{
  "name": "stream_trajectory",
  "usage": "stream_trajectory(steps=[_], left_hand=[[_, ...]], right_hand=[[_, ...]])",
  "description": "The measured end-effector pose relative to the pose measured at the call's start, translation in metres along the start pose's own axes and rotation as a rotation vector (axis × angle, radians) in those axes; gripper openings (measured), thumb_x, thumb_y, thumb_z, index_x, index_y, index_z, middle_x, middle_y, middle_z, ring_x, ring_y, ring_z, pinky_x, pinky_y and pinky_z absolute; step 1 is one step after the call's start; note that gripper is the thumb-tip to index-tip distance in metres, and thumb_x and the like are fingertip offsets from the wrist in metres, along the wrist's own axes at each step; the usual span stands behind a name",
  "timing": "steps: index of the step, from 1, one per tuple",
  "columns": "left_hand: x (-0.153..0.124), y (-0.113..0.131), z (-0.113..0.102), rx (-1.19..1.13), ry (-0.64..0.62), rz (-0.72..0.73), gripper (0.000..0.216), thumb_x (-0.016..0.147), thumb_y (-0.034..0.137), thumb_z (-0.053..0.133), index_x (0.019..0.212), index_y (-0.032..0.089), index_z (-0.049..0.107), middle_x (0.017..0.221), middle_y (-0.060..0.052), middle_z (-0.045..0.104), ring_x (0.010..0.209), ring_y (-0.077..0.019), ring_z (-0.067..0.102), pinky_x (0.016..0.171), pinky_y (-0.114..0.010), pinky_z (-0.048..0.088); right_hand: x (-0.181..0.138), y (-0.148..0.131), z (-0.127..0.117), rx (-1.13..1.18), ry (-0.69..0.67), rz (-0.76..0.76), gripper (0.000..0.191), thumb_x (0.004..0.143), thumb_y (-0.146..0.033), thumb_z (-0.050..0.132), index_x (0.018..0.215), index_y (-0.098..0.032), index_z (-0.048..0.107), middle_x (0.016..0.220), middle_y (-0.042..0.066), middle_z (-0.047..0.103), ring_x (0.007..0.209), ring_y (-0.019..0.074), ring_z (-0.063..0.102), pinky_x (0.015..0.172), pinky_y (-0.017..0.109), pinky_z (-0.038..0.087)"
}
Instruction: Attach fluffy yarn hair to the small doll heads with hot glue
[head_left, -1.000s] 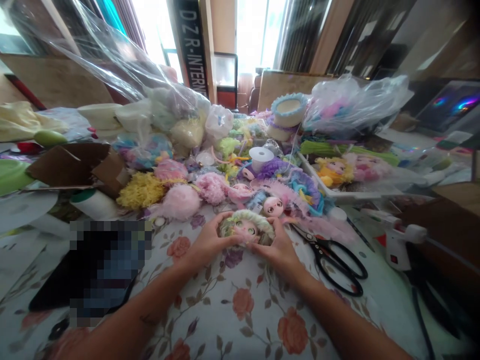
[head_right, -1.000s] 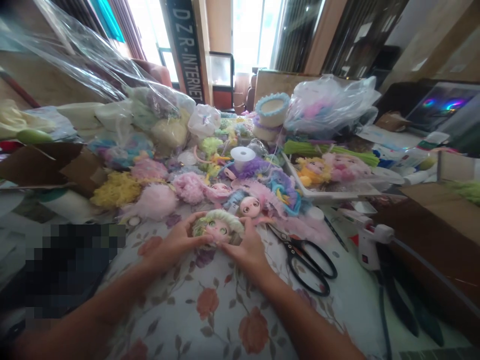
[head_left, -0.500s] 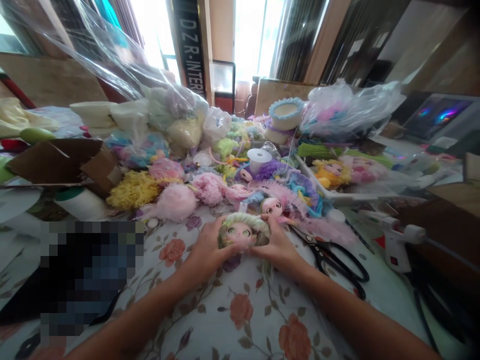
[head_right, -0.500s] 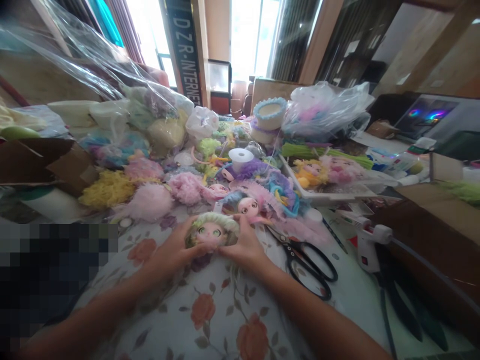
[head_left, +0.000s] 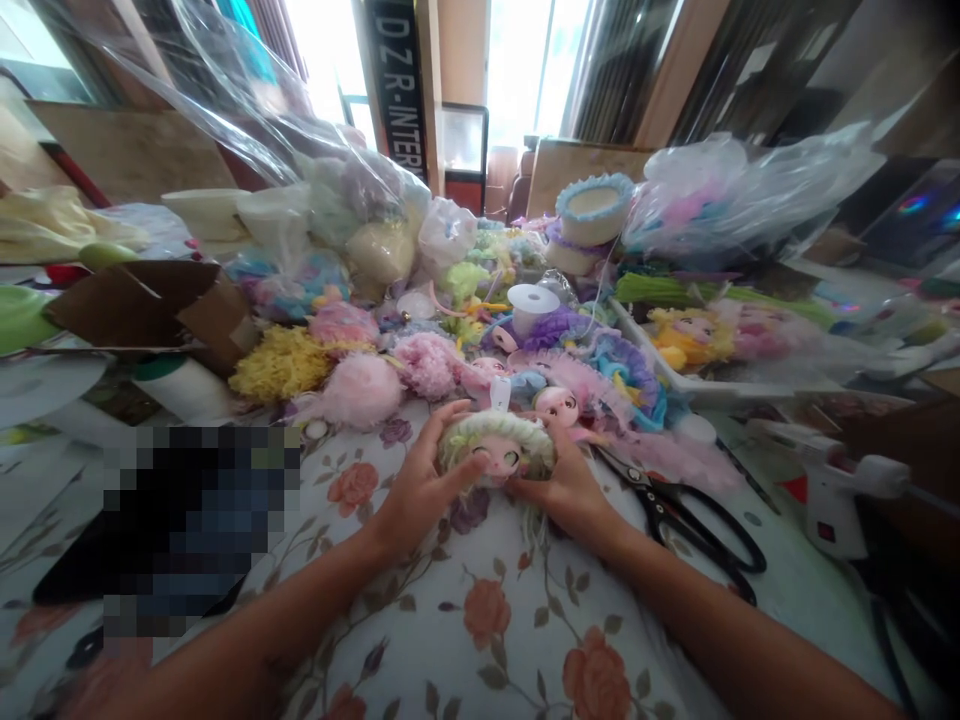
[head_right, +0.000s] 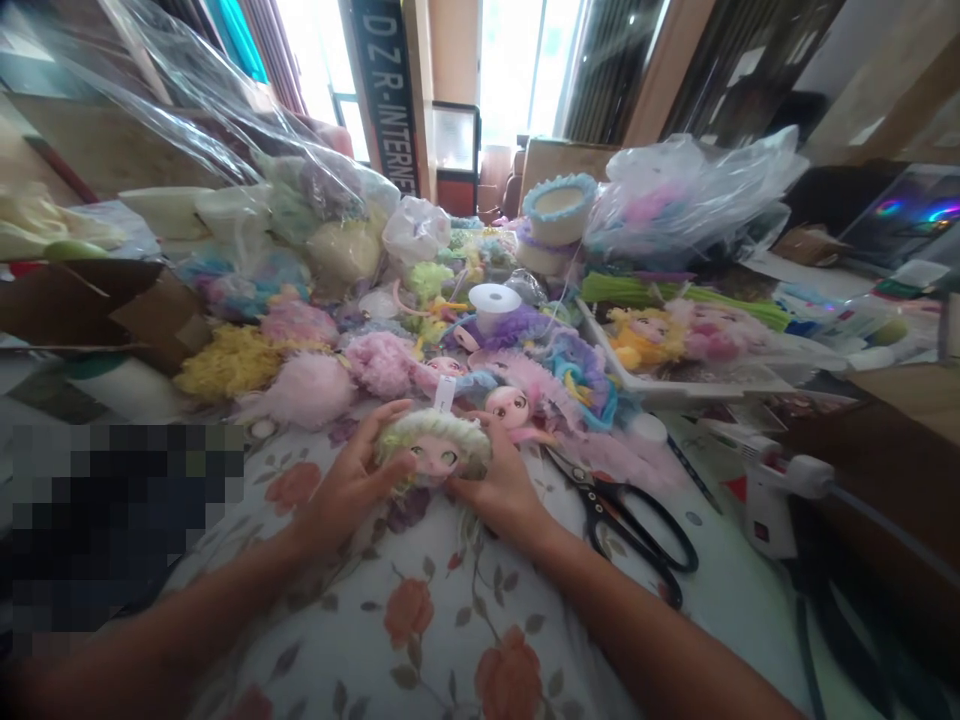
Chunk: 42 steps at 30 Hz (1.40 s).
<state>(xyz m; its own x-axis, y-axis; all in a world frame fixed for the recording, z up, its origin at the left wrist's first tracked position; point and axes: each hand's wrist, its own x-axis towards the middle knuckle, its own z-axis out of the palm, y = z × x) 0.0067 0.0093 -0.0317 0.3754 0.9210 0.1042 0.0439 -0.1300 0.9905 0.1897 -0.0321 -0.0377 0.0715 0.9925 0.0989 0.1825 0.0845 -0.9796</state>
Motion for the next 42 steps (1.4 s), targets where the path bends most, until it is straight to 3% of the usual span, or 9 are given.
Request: stream_trajectory(steps=[3, 6, 15, 25, 31, 33, 35, 37, 42], left_hand=[[0.002, 0.001, -0.004, -0.231, 0.031, -0.095, 0.034, 0.090, 0.049, 0.051, 0.112, 0.024, 0.054, 0.097, -0.002, 0.064, 0.082, -0.0149, 0.061, 0.069, -0.025, 0.049], [0.004, 0.003, -0.007, -0.224, 0.056, -0.150, 0.029, 0.082, 0.047, 0.063, 0.095, 0.021, 0.057, 0.081, 0.001, 0.062, 0.069, -0.0119, 0.058, 0.060, -0.021, 0.046], [0.004, 0.006, -0.011, 0.000, 0.067, -0.125, 0.035, 0.081, 0.052, 0.062, 0.089, 0.018, 0.060, 0.081, 0.000, 0.060, 0.072, -0.0136, 0.057, 0.064, -0.022, 0.045], [0.003, 0.007, -0.007, 0.047, 0.124, -0.180, 0.039, 0.082, 0.056, 0.058, 0.087, 0.017, 0.059, 0.075, 0.000, 0.059, 0.066, -0.0130, 0.053, 0.058, -0.022, 0.041], [0.003, 0.003, -0.006, -0.054, 0.117, -0.216, 0.041, 0.080, 0.058, 0.060, 0.090, 0.018, 0.058, 0.078, 0.000, 0.062, 0.067, -0.0133, 0.054, 0.060, -0.022, 0.043], [0.002, 0.004, -0.006, -0.065, 0.112, -0.239, 0.041, 0.080, 0.058, 0.059, 0.091, 0.018, 0.058, 0.078, -0.001, 0.062, 0.066, -0.0135, 0.055, 0.059, -0.023, 0.043], [0.001, 0.006, -0.006, -0.032, 0.115, -0.257, 0.042, 0.080, 0.058, 0.058, 0.092, 0.018, 0.059, 0.077, -0.001, 0.062, 0.065, -0.0141, 0.055, 0.058, -0.023, 0.043], [0.001, 0.006, -0.006, -0.007, 0.127, -0.253, 0.043, 0.080, 0.059, 0.058, 0.092, 0.018, 0.059, 0.077, -0.002, 0.062, 0.066, -0.0151, 0.056, 0.058, -0.024, 0.043], [0.001, 0.006, -0.006, 0.020, 0.135, -0.209, 0.043, 0.079, 0.060, 0.059, 0.091, 0.019, 0.060, 0.077, -0.001, 0.063, 0.068, -0.0155, 0.056, 0.059, -0.024, 0.043]], right_hand=[[-0.001, 0.000, 0.000, -0.062, 0.009, 0.001, 0.063, 0.061, -0.017, 0.075, 0.118, -0.022, 0.048, 0.116, 0.005, 0.059, 0.099, 0.0222, 0.058, 0.082, 0.031, 0.047], [-0.002, 0.000, 0.001, -0.098, 0.001, -0.001, 0.062, 0.062, -0.016, 0.073, 0.118, -0.023, 0.048, 0.116, 0.004, 0.059, 0.096, 0.0214, 0.059, 0.081, 0.032, 0.047], [-0.003, 0.005, 0.002, -0.118, -0.029, -0.067, 0.059, 0.068, -0.023, 0.075, 0.120, -0.023, 0.047, 0.114, 0.005, 0.060, 0.098, 0.0231, 0.060, 0.082, 0.033, 0.049], [-0.005, 0.008, 0.003, -0.111, -0.008, -0.087, 0.058, 0.071, -0.026, 0.075, 0.121, -0.023, 0.045, 0.110, 0.006, 0.062, 0.098, 0.0242, 0.061, 0.085, 0.036, 0.049], [-0.009, 0.001, 0.004, -0.099, -0.018, -0.098, 0.061, 0.071, -0.035, 0.076, 0.122, -0.023, 0.045, 0.114, 0.008, 0.061, 0.101, 0.0253, 0.060, 0.087, 0.038, 0.049], [-0.011, -0.003, 0.002, -0.088, -0.028, -0.084, 0.054, 0.079, -0.042, 0.069, 0.122, -0.023, 0.044, 0.115, 0.007, 0.059, 0.104, 0.0239, 0.058, 0.090, 0.036, 0.047], [-0.013, -0.006, 0.001, -0.103, 0.010, -0.077, 0.037, 0.091, -0.047, 0.051, 0.118, -0.023, 0.047, 0.113, 0.006, 0.057, 0.106, 0.0220, 0.055, 0.093, 0.035, 0.044], [-0.014, -0.007, 0.000, -0.133, 0.078, -0.081, 0.032, 0.097, -0.048, 0.034, 0.111, -0.023, 0.049, 0.108, 0.005, 0.056, 0.105, 0.0204, 0.053, 0.093, 0.033, 0.043], [-0.011, -0.006, 0.003, -0.170, 0.143, -0.093, 0.028, 0.098, -0.047, 0.032, 0.102, -0.023, 0.047, 0.090, 0.001, 0.051, 0.084, 0.0164, 0.052, 0.078, 0.027, 0.045]])
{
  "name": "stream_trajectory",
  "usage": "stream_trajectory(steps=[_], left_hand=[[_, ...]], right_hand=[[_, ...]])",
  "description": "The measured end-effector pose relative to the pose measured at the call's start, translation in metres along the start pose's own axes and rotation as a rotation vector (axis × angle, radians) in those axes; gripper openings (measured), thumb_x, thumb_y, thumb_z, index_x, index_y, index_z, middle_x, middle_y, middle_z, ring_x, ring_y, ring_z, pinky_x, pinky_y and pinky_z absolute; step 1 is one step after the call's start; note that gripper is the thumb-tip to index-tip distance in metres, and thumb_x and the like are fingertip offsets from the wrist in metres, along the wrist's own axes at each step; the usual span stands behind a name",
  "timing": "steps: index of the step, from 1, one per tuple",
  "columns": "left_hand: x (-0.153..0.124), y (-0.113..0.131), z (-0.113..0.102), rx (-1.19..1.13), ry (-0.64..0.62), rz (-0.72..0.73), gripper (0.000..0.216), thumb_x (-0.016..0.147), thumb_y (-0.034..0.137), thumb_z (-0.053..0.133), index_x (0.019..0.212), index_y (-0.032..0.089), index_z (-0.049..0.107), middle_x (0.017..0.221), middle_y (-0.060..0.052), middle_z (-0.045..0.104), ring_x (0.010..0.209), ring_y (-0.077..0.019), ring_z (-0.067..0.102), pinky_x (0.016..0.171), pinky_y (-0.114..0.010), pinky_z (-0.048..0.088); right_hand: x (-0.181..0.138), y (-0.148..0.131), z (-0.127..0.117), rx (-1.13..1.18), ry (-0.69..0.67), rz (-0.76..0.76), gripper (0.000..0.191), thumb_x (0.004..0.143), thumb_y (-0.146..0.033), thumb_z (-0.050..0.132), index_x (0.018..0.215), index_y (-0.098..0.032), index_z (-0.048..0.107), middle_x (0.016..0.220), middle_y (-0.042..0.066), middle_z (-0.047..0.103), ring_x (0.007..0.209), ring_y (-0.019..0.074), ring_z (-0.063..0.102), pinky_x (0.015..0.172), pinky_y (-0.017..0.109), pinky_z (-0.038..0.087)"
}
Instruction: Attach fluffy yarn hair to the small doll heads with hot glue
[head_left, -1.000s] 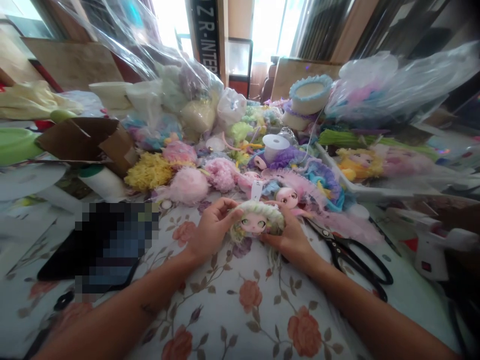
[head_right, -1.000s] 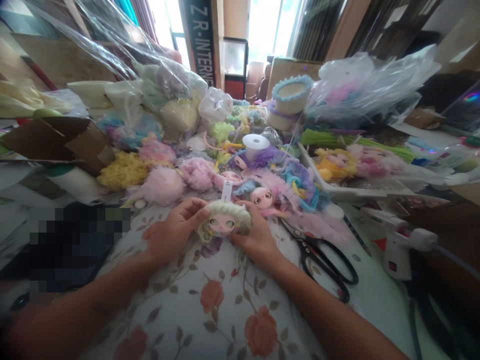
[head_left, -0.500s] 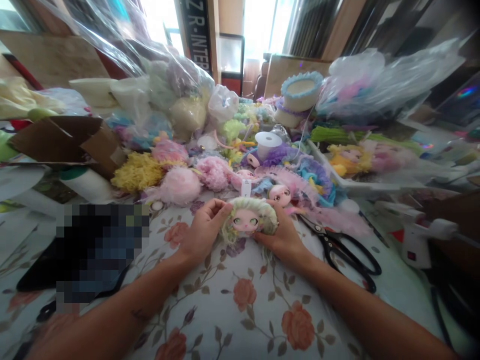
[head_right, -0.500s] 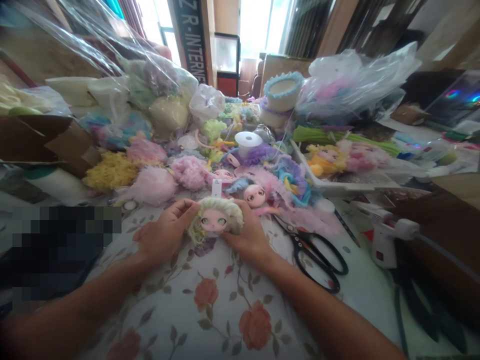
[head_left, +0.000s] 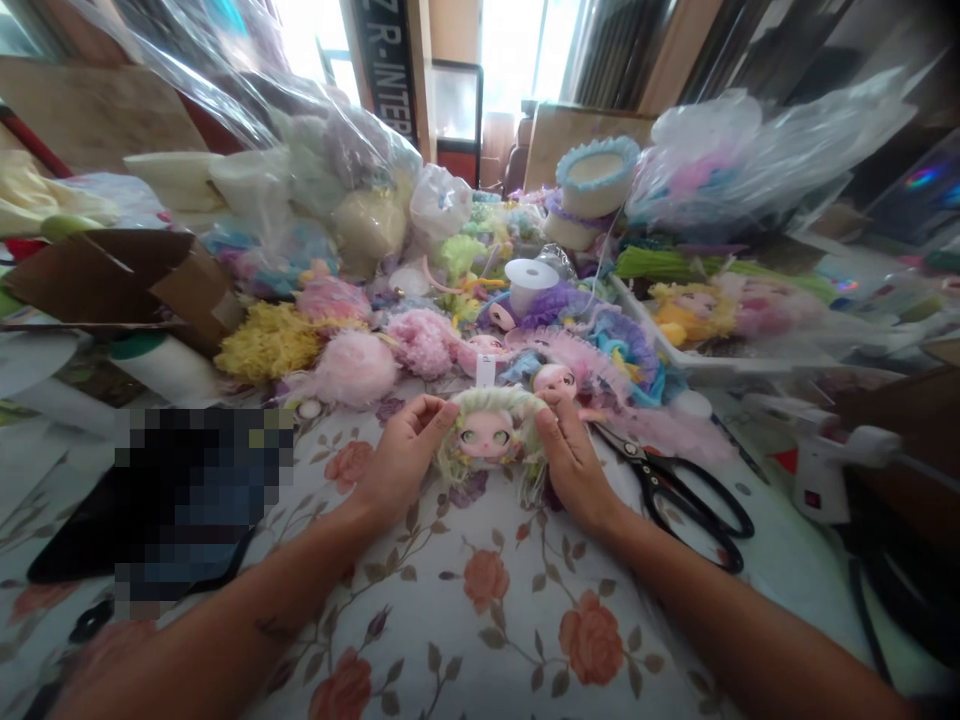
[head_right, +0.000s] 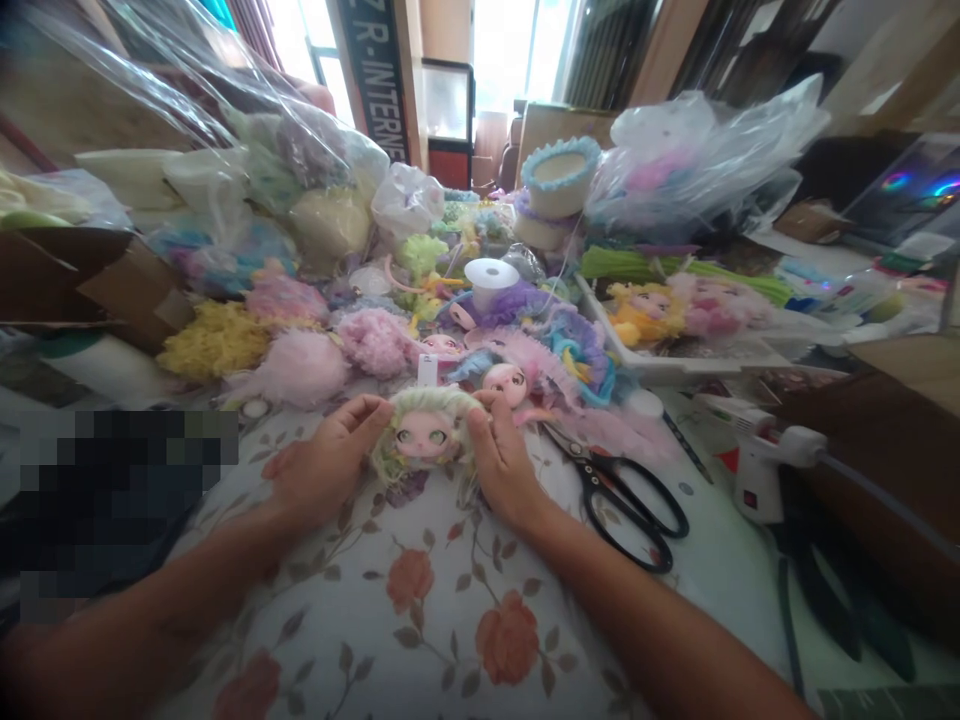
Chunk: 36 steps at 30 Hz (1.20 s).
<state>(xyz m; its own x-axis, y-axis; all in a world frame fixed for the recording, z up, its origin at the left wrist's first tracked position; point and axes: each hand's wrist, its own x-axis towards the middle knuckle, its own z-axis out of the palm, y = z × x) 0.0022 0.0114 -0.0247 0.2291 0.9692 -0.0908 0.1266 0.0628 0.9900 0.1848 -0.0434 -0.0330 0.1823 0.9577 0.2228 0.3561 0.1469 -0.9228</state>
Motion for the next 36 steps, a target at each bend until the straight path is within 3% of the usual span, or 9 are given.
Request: stream_trajectory(steps=[9, 13, 19, 27, 36], left_hand=[[-0.003, 0.006, -0.004, 0.154, 0.036, 0.082, 0.038, 0.079, 0.056, 0.062, 0.081, 0.018, 0.061, 0.068, 0.001, 0.059, 0.061, -0.0133, 0.051, 0.054, -0.023, 0.037], [-0.002, 0.002, -0.006, 0.167, 0.054, 0.077, 0.040, 0.076, 0.057, 0.064, 0.080, 0.017, 0.063, 0.070, 0.000, 0.062, 0.063, -0.0140, 0.054, 0.056, -0.023, 0.038], [0.000, -0.004, -0.002, -0.013, 0.033, -0.029, 0.042, 0.074, 0.057, 0.066, 0.086, 0.017, 0.063, 0.069, 0.001, 0.061, 0.056, -0.0113, 0.050, 0.051, -0.022, 0.038], [-0.001, -0.003, 0.000, -0.139, -0.025, -0.063, 0.040, 0.075, 0.051, 0.069, 0.094, 0.017, 0.061, 0.084, -0.003, 0.066, 0.070, -0.0142, 0.059, 0.059, -0.023, 0.046], [0.001, -0.008, -0.002, -0.214, 0.015, -0.104, 0.037, 0.065, 0.048, 0.078, 0.079, 0.016, 0.066, 0.070, -0.001, 0.066, 0.061, -0.0131, 0.059, 0.054, -0.022, 0.044]], right_hand=[[0.001, 0.001, 0.003, 0.051, 0.001, 0.073, 0.023, 0.094, -0.047, 0.042, 0.092, -0.024, 0.046, 0.060, -0.007, 0.035, 0.050, 0.0108, 0.036, 0.049, 0.023, 0.031], [0.003, 0.006, 0.003, 0.065, -0.017, 0.082, 0.024, 0.092, -0.046, 0.045, 0.091, -0.022, 0.048, 0.062, -0.006, 0.039, 0.053, 0.0109, 0.038, 0.051, 0.023, 0.031], [0.005, 0.008, 0.003, 0.103, 0.017, 0.084, 0.023, 0.089, -0.043, 0.050, 0.086, -0.021, 0.049, 0.071, -0.002, 0.049, 0.061, 0.0123, 0.045, 0.056, 0.025, 0.036], [0.006, 0.005, 0.002, 0.126, 0.065, 0.096, 0.023, 0.086, -0.041, 0.054, 0.077, -0.020, 0.049, 0.067, -0.002, 0.051, 0.061, 0.0129, 0.047, 0.057, 0.025, 0.039], [0.005, 0.007, -0.001, 0.305, 0.024, 0.157, 0.021, 0.077, -0.033, 0.066, 0.067, -0.017, 0.057, 0.064, -0.002, 0.053, 0.061, 0.0108, 0.046, 0.058, 0.023, 0.036]])
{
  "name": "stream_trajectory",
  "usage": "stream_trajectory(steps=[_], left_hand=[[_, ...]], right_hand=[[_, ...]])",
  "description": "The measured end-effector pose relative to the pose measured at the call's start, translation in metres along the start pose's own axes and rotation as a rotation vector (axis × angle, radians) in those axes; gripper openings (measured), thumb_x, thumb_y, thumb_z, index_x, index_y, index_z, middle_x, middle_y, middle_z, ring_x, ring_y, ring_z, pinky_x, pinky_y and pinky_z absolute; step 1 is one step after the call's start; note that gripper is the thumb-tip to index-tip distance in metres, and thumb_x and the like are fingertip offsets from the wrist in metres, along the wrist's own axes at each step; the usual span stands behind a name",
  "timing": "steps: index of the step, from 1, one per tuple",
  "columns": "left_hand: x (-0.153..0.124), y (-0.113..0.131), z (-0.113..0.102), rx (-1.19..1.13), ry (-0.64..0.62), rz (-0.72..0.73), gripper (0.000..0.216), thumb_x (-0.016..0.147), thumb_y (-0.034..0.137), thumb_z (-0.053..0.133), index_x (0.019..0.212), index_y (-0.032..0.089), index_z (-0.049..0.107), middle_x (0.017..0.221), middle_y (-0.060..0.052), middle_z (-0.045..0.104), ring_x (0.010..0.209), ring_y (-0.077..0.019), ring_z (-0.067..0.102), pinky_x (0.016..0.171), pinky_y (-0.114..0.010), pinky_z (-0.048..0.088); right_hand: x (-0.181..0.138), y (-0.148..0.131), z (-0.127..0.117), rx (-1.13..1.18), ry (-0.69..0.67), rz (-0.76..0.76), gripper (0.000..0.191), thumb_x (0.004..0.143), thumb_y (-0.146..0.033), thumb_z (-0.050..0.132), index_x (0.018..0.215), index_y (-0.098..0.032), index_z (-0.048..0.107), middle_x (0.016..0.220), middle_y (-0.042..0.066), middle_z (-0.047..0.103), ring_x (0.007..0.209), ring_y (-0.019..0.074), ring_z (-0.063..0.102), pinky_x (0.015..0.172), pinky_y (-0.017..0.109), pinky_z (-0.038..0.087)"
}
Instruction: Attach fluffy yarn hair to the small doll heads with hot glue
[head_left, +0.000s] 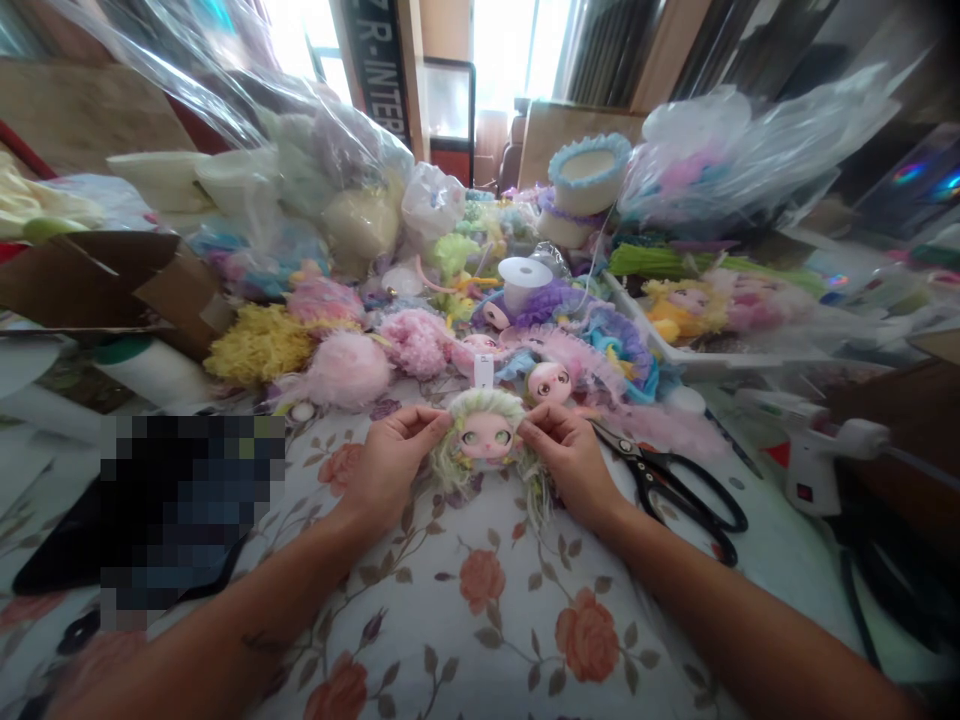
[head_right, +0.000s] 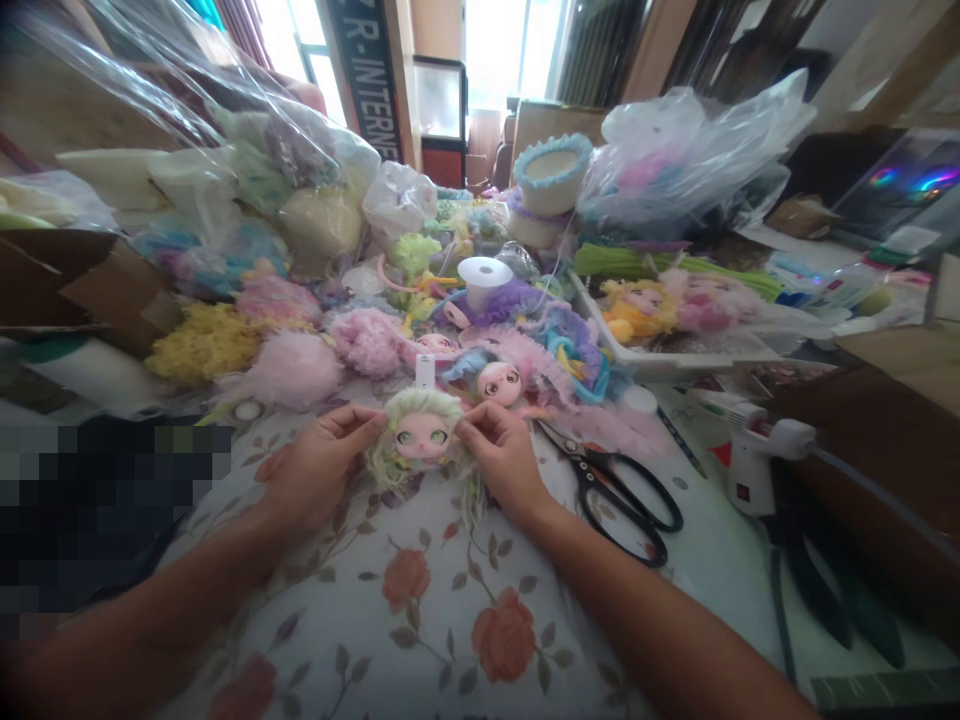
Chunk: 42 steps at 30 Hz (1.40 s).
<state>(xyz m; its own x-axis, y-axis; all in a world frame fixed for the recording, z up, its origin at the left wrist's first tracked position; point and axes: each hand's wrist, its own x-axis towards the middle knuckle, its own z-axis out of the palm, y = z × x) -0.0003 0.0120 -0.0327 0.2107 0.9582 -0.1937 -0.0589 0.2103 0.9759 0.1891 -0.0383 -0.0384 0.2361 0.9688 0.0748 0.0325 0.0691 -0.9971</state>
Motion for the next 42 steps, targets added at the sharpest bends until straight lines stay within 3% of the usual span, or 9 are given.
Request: stream_trajectory(steps=[8, 11, 15, 26, 32, 37, 42], left_hand=[[-0.002, 0.001, 0.006, -0.116, 0.125, 0.007, 0.038, 0.058, 0.043, 0.083, 0.080, 0.014, 0.072, 0.074, -0.002, 0.070, 0.064, -0.0120, 0.060, 0.061, -0.021, 0.046], [-0.002, 0.000, 0.008, -0.185, 0.164, 0.027, 0.038, 0.055, 0.039, 0.086, 0.080, 0.014, 0.073, 0.075, -0.002, 0.070, 0.069, -0.0119, 0.061, 0.065, -0.021, 0.047], [-0.002, -0.002, 0.008, -0.241, 0.195, 0.047, 0.034, 0.054, 0.037, 0.086, 0.074, 0.016, 0.069, 0.066, 0.002, 0.067, 0.062, -0.0093, 0.058, 0.061, -0.019, 0.045], [-0.011, 0.002, 0.013, -0.123, 0.126, 0.077, 0.033, 0.063, 0.038, 0.082, 0.083, 0.015, 0.071, 0.076, -0.002, 0.070, 0.066, -0.0115, 0.060, 0.062, -0.021, 0.048], [-0.007, -0.004, 0.013, -0.135, 0.169, 0.145, 0.031, 0.067, 0.038, 0.078, 0.086, 0.016, 0.070, 0.080, -0.003, 0.072, 0.076, -0.0151, 0.064, 0.071, -0.025, 0.049], [-0.010, 0.001, 0.017, 0.034, 0.222, 0.198, 0.027, 0.075, 0.040, 0.071, 0.087, 0.016, 0.070, 0.086, -0.004, 0.073, 0.081, -0.0164, 0.065, 0.075, -0.026, 0.049], [-0.011, 0.000, 0.018, 0.083, 0.127, 0.185, 0.041, 0.068, 0.038, 0.078, 0.102, 0.019, 0.064, 0.094, -0.004, 0.073, 0.084, -0.0186, 0.066, 0.072, -0.026, 0.049]], right_hand=[[-0.002, 0.006, 0.007, 0.243, 0.108, 0.102, 0.010, 0.064, -0.026, 0.078, 0.065, -0.018, 0.072, 0.063, -0.001, 0.066, 0.060, 0.0116, 0.053, 0.062, 0.025, 0.041], [-0.005, 0.007, 0.012, 0.293, 0.122, 0.086, 0.008, 0.066, -0.026, 0.078, 0.070, -0.020, 0.076, 0.068, 0.000, 0.070, 0.065, 0.0134, 0.057, 0.067, 0.026, 0.044], [-0.007, 0.006, 0.015, 0.297, 0.144, 0.089, 0.009, 0.068, -0.029, 0.078, 0.071, -0.021, 0.076, 0.068, -0.001, 0.070, 0.064, 0.0113, 0.057, 0.066, 0.024, 0.043], [-0.002, 0.000, 0.015, 0.387, 0.199, 0.121, 0.015, 0.064, -0.030, 0.079, 0.064, -0.017, 0.070, 0.062, -0.003, 0.065, 0.058, 0.0084, 0.053, 0.059, 0.021, 0.040], [-0.004, -0.003, 0.020, 0.362, 0.194, 0.125, 0.015, 0.064, -0.029, 0.078, 0.063, -0.017, 0.069, 0.062, -0.003, 0.064, 0.057, 0.0082, 0.052, 0.059, 0.020, 0.040], [-0.004, -0.003, 0.022, 0.351, 0.228, 0.123, 0.016, 0.064, -0.030, 0.078, 0.064, -0.017, 0.069, 0.061, -0.003, 0.064, 0.056, 0.0088, 0.051, 0.058, 0.021, 0.041], [-0.004, 0.000, 0.024, 0.277, 0.229, 0.072, 0.015, 0.070, -0.032, 0.075, 0.066, -0.018, 0.071, 0.064, -0.002, 0.065, 0.060, 0.0102, 0.052, 0.062, 0.023, 0.042]])
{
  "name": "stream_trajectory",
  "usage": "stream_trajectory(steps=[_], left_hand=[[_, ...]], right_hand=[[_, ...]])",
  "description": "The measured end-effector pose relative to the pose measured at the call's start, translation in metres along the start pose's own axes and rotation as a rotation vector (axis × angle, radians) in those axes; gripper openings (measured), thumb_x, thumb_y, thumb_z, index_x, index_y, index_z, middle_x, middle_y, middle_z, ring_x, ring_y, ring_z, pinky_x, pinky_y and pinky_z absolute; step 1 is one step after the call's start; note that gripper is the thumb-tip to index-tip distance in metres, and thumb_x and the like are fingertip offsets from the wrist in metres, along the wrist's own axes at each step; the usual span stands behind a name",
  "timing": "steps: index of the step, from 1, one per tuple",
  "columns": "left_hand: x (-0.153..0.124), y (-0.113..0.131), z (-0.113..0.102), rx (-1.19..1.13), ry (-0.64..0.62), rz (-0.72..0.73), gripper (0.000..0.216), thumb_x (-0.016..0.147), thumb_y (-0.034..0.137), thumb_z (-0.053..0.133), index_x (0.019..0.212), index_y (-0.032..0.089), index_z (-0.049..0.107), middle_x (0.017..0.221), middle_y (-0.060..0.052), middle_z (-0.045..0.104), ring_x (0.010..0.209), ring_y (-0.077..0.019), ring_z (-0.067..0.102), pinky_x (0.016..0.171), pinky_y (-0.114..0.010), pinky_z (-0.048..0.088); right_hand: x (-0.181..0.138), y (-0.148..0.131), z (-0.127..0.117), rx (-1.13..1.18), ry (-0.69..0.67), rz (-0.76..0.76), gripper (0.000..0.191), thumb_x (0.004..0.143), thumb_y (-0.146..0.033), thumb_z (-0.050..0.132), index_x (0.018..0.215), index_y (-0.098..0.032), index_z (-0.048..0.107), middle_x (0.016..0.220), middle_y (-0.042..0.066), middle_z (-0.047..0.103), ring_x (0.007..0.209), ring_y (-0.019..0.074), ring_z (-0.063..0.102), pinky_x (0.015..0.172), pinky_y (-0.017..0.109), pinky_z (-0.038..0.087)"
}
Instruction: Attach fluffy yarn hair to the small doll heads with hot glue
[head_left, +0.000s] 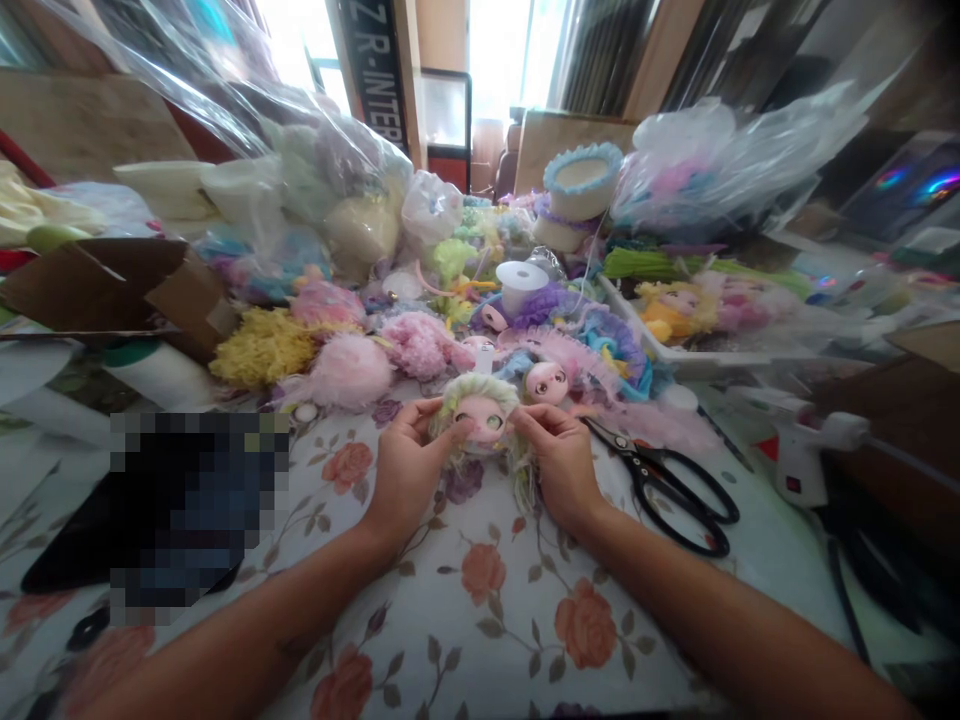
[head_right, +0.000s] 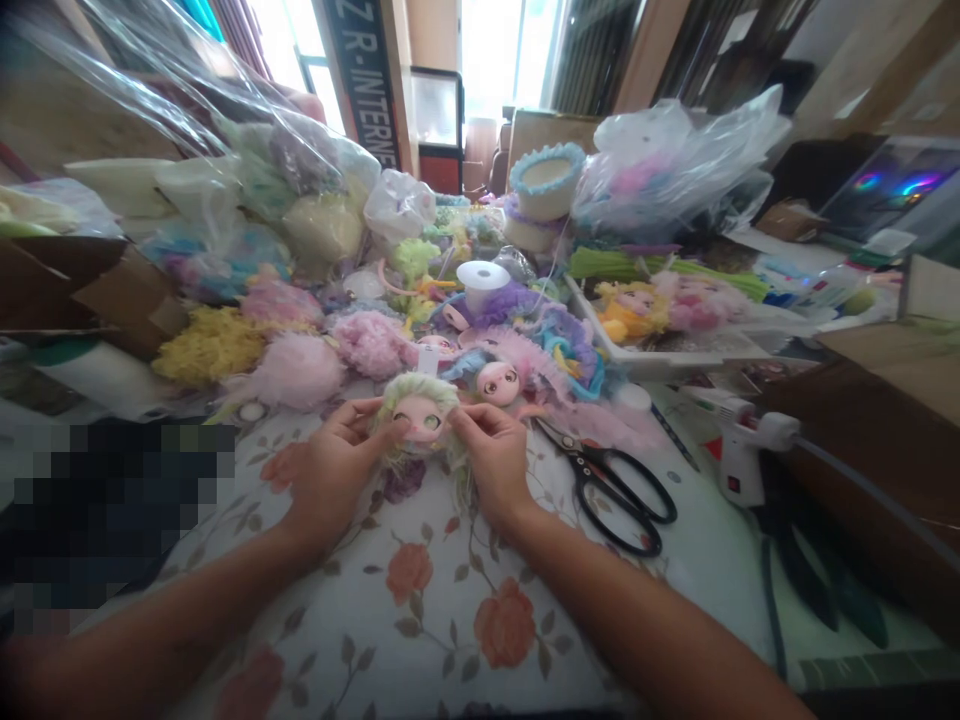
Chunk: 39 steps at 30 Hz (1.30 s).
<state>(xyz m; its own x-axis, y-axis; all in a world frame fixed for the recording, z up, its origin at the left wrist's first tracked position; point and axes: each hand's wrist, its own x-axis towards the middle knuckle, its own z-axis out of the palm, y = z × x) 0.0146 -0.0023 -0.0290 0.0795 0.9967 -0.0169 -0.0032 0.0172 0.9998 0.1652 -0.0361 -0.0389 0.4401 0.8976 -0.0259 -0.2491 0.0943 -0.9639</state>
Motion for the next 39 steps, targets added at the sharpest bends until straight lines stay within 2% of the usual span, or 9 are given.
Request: stream_trajectory(steps=[5, 11, 15, 19, 27, 29, 32, 34, 39], left_hand=[[0.006, -0.001, -0.004, -0.078, -0.025, -0.034, 0.047, 0.070, 0.037, 0.077, 0.108, 0.018, 0.059, 0.094, -0.005, 0.072, 0.081, -0.0173, 0.066, 0.073, -0.027, 0.049], [0.015, 0.006, -0.010, -0.245, -0.086, -0.114, 0.047, 0.068, 0.035, 0.079, 0.107, 0.016, 0.058, 0.087, -0.003, 0.068, 0.076, -0.0137, 0.064, 0.072, -0.025, 0.048], [0.017, 0.004, -0.011, -0.290, -0.118, -0.114, 0.048, 0.066, 0.032, 0.080, 0.107, 0.016, 0.059, 0.095, -0.004, 0.068, 0.084, -0.0156, 0.064, 0.077, -0.027, 0.049], [0.015, 0.005, -0.016, -0.103, -0.117, -0.092, 0.056, 0.064, 0.035, 0.081, 0.113, 0.020, 0.060, 0.095, -0.005, 0.068, 0.081, -0.0190, 0.065, 0.068, -0.027, 0.049], [0.028, 0.009, -0.033, 0.394, -0.180, -0.012, 0.051, 0.055, 0.038, 0.083, 0.102, 0.022, 0.071, 0.091, -0.008, 0.072, 0.082, -0.0269, 0.065, 0.063, -0.028, 0.047], [0.030, 0.011, -0.034, 0.440, -0.150, 0.051, 0.052, 0.054, 0.038, 0.084, 0.102, 0.023, 0.071, 0.097, -0.008, 0.071, 0.091, -0.0298, 0.064, 0.070, -0.031, 0.049], [0.023, 0.020, -0.029, 0.445, -0.007, 0.348, 0.049, 0.060, 0.033, 0.082, 0.107, 0.025, 0.070, 0.112, -0.007, 0.067, 0.110, -0.0298, 0.058, 0.094, -0.035, 0.044], [0.012, 0.028, -0.025, 0.408, 0.008, 0.521, 0.044, 0.064, 0.029, 0.080, 0.107, 0.026, 0.070, 0.118, -0.005, 0.066, 0.118, -0.0281, 0.054, 0.105, -0.036, 0.037], [-0.015, 0.042, -0.022, 0.307, -0.153, 0.516, 0.040, 0.059, 0.025, 0.084, 0.098, 0.028, 0.076, 0.104, -0.005, 0.072, 0.106, -0.0285, 0.061, 0.099, -0.037, 0.043]], right_hand=[[-0.004, 0.000, -0.001, -0.043, -0.062, -0.039, 0.020, 0.079, -0.037, 0.067, 0.080, -0.019, 0.076, 0.079, 0.002, 0.071, 0.072, 0.0157, 0.060, 0.069, 0.026, 0.046], [-0.011, -0.006, -0.003, -0.169, -0.096, -0.085, 0.026, 0.083, -0.041, 0.062, 0.081, -0.019, 0.074, 0.068, -0.001, 0.064, 0.066, 0.0144, 0.056, 0.060, 0.023, 0.044], [-0.010, -0.011, -0.005, -0.167, -0.149, -0.101, 0.027, 0.082, -0.043, 0.063, 0.086, -0.019, 0.073, 0.078, 0.001, 0.067, 0.072, 0.0158, 0.058, 0.065, 0.024, 0.047], [-0.005, -0.012, -0.008, -0.128, -0.159, -0.062, 0.027, 0.078, -0.041, 0.069, 0.092, -0.019, 0.071, 0.091, 0.004, 0.070, 0.081, 0.0180, 0.061, 0.072, 0.027, 0.049], [0.003, -0.009, -0.015, -0.140, -0.080, 0.017, 0.029, 0.072, -0.041, 0.074, 0.088, -0.017, 0.070, 0.067, 0.000, 0.066, 0.056, 0.0130, 0.056, 0.055, 0.024, 0.045], [0.005, -0.010, -0.014, -0.131, -0.073, -0.028, 0.026, 0.073, -0.040, 0.073, 0.087, -0.017, 0.071, 0.067, 0.000, 0.066, 0.056, 0.0128, 0.056, 0.055, 0.024, 0.045], [0.005, -0.017, -0.012, -0.096, -0.058, -0.133, 0.022, 0.076, -0.038, 0.071, 0.087, -0.020, 0.072, 0.074, 0.000, 0.069, 0.064, 0.0137, 0.060, 0.061, 0.026, 0.048], [-0.001, -0.025, -0.010, -0.130, -0.056, -0.196, 0.019, 0.077, -0.037, 0.071, 0.089, -0.022, 0.073, 0.077, 0.000, 0.069, 0.067, 0.0147, 0.061, 0.063, 0.026, 0.048], [-0.027, -0.040, -0.006, -0.314, -0.227, -0.311, 0.012, 0.077, -0.027, 0.072, 0.088, -0.025, 0.075, 0.073, 0.000, 0.071, 0.064, 0.0155, 0.063, 0.062, 0.028, 0.050]])
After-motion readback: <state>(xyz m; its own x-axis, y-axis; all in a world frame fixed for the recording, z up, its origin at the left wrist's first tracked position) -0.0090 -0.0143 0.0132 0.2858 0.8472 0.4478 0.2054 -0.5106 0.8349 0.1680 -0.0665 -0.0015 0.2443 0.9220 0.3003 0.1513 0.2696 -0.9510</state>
